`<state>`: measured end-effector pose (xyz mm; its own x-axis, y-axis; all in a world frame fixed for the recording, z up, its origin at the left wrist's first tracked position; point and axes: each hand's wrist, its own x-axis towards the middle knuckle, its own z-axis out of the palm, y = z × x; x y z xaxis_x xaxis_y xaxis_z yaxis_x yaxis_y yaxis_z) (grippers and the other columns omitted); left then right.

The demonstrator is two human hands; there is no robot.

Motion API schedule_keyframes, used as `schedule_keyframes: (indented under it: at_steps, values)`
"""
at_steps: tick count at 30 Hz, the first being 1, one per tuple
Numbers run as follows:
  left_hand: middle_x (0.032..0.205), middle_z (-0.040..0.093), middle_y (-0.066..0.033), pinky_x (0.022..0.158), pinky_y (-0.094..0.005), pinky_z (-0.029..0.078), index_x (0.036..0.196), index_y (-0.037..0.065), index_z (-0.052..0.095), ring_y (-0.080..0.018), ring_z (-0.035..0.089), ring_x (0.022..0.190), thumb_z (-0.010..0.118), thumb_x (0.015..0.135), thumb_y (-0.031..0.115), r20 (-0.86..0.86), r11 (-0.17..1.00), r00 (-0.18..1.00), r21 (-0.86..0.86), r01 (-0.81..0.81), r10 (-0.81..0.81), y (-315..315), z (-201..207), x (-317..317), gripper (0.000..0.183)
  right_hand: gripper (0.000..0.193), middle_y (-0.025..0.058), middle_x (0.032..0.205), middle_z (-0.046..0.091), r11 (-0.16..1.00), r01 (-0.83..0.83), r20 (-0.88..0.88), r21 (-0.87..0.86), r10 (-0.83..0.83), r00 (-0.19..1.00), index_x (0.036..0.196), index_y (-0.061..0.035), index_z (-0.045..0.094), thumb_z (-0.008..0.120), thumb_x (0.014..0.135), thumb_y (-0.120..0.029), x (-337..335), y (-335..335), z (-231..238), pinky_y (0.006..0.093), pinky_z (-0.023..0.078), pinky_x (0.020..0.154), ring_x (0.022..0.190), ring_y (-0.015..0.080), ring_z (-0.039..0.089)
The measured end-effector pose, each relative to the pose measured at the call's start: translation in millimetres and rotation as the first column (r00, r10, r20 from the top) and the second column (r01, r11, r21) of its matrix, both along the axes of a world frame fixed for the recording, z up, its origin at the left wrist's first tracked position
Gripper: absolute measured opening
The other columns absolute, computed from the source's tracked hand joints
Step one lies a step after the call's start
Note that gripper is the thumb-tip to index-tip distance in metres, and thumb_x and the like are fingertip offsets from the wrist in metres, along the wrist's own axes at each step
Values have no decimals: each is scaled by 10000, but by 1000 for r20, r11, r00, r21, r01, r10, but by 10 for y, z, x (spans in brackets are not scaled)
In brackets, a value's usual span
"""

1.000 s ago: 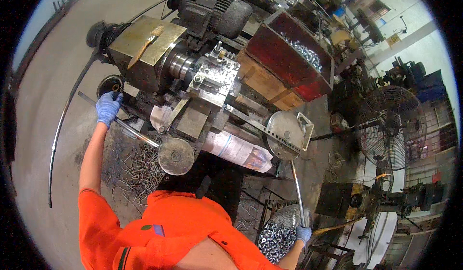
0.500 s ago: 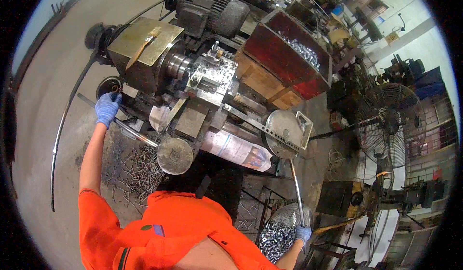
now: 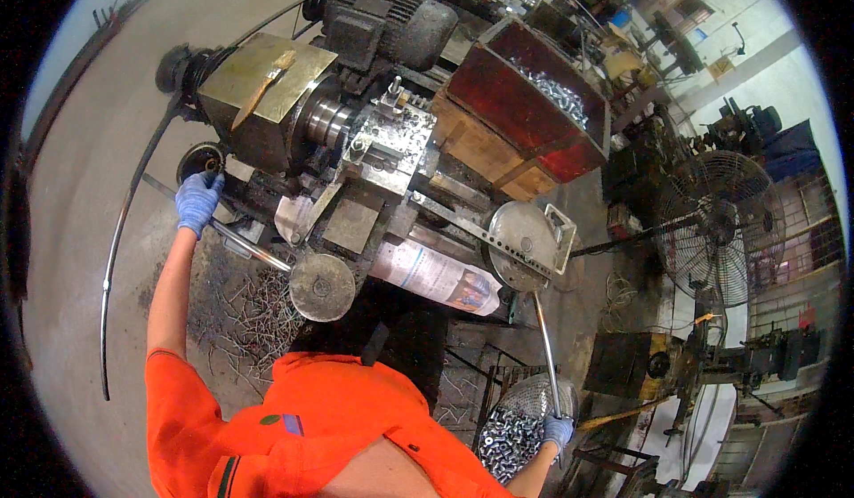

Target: The person operates a lathe to process small metal parts, using a lever to advance the work, placing finished parts into a circular tray, and clearing metal shavings from the machine bed by hand.

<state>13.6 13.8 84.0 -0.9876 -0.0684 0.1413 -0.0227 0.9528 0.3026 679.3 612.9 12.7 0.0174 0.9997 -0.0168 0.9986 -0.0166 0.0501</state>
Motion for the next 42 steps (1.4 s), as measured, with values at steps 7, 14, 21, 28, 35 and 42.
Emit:
schedule_keyframes:
  at_steps: [7, 14, 21, 28, 35, 42]
  values:
    - [884, 659, -156, 741, -421, 485, 939, 104, 685, -325, 626, 846, 575, 830, 412, -4, 1000, 1000, -1, 2, -2, -9, -5, 3, 345, 568, 252, 1033, 622, 1000, -2, 25, -25, 3, 1000, 971, 9, 645, 747, 627, -432, 3, 1, -2, 418, 479, 844, 987, 374, 596]
    - [869, 659, -154, 728, -423, 486, 926, 104, 686, -330, 627, 831, 578, 830, 409, -25, 1000, 999, 4, 26, -26, -22, -39, -14, 338, 486, 273, 973, 625, 1000, 4, 22, -27, -3, 1000, 954, 29, 640, 694, 642, -340, -18, -81, 54, 426, 475, 823, 947, 397, 605]
    - [867, 658, -160, 745, -429, 489, 923, 99, 687, -332, 627, 840, 583, 826, 391, -6, 1000, 1000, -8, 9, -9, -4, -13, -9, 325, 448, 277, 964, 625, 999, 23, 57, -34, -21, 998, 954, 18, 645, 669, 653, -313, -147, -200, 158, 436, 479, 809, 918, 406, 610]
    - [865, 658, -160, 744, -433, 487, 915, 95, 687, -335, 625, 837, 583, 828, 404, -24, 1000, 1000, -5, 17, -17, -17, -35, -21, 338, 452, 234, 1003, 635, 1000, 4, 60, -14, -3, 998, 926, -15, 675, 702, 662, -381, -69, -198, 92, 420, 481, 852, 953, 367, 613]
    - [873, 663, -144, 757, -428, 485, 918, 99, 690, -324, 625, 851, 587, 825, 407, -26, 1000, 1000, -1, 7, -7, -40, -45, -12, 337, 447, 242, 1009, 631, 999, -26, 54, -25, 27, 998, 909, -5, 674, 693, 649, -368, -81, -224, 96, 414, 477, 853, 948, 383, 608]
    - [886, 663, -149, 765, -421, 486, 930, 93, 691, -323, 626, 857, 591, 822, 394, 3, 1000, 1000, 5, 1, -1, -11, 3, -8, 335, 481, 266, 989, 626, 999, -29, -2, -28, 28, 1000, 982, 17, 638, 735, 613, -276, -26, -219, 67, 413, 477, 820, 948, 393, 602]
